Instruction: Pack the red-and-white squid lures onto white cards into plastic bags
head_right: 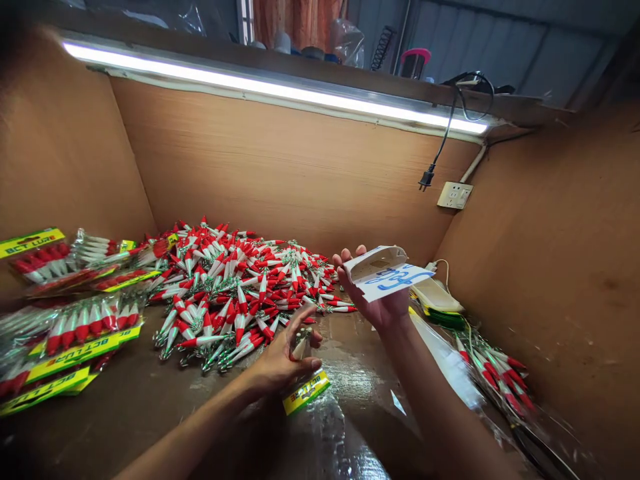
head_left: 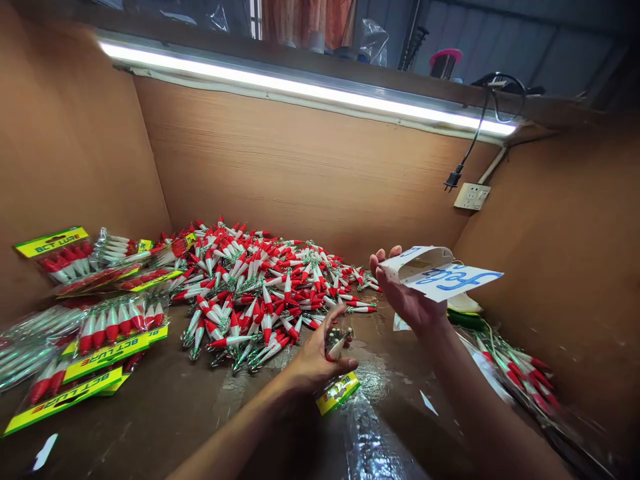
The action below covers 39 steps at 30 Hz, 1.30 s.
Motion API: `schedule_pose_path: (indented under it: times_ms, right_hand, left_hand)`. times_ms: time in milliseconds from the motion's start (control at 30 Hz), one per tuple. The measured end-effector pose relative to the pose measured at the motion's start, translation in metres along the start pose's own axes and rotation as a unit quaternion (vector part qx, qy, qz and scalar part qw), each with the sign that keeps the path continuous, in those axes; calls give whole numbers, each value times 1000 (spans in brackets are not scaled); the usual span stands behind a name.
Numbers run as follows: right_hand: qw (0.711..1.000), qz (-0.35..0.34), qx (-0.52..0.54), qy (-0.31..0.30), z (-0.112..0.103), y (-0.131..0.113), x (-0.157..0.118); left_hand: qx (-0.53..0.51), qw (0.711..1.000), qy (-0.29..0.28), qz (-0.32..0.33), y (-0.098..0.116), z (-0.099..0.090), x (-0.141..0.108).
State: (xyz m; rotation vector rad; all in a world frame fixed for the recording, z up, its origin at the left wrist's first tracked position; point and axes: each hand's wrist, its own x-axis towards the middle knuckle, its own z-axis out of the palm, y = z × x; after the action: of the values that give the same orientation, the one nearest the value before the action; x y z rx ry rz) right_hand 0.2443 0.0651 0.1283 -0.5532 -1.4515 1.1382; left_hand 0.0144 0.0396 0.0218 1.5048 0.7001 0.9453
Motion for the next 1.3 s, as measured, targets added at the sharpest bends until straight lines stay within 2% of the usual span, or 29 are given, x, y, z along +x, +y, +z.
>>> schedule_pose_path:
  times_ms: [133, 233, 333, 467, 533, 600, 667, 733, 800, 900, 1033, 1133, 1300]
  right_hand:
    - [1000, 8, -1, 3, -2, -2, 2]
    - [999, 14, 14, 40, -19, -6, 5]
    - [988, 29, -112, 99, -45, 6, -5]
    - [920, 68, -369, 116, -74, 54, -50]
    - [889, 86, -440, 98, -80, 77, -77]
    - [860, 92, -495, 82, -81, 88, -97]
    - [837, 61, -536, 91, -75, 84, -105]
    - [829, 7, -550, 103, -59, 67, -102]
    - [842, -41, -533, 80, -35, 45, -93]
    - [875, -88, -476, -8, 9, 17, -77]
    - [888, -144, -429, -84, 52, 7, -56]
    - [882, -164, -428, -107, 63, 12, -44]
    - [881, -166, -428, -113, 62, 22, -35]
  left_hand:
    - [-10, 1000, -4, 6, -2, -1, 0]
    - [-10, 1000, -8, 15, -5, -3, 0]
    - [-20, 1000, -8, 19, -9, -5, 0]
    - [-38, 999, -11, 13, -11, -6, 1]
    - [-32, 999, -12, 12, -11, -6, 1]
    - [-29, 999, -14, 11, -9, -6, 1]
    - [-44, 999, -19, 3, -8, -5, 1]
    - [-77, 997, -27, -9, -8, -4, 0]
    - [-105, 994, -35, -16, -8, -4, 0]
    - [-114, 992, -46, -8, -8, -3, 0]
    - [-95, 995, -39, 16, -7, -3, 1]
    - [-81, 996, -30, 9, -8, -3, 2]
    - [-63, 997, -16, -30, -11, -3, 2]
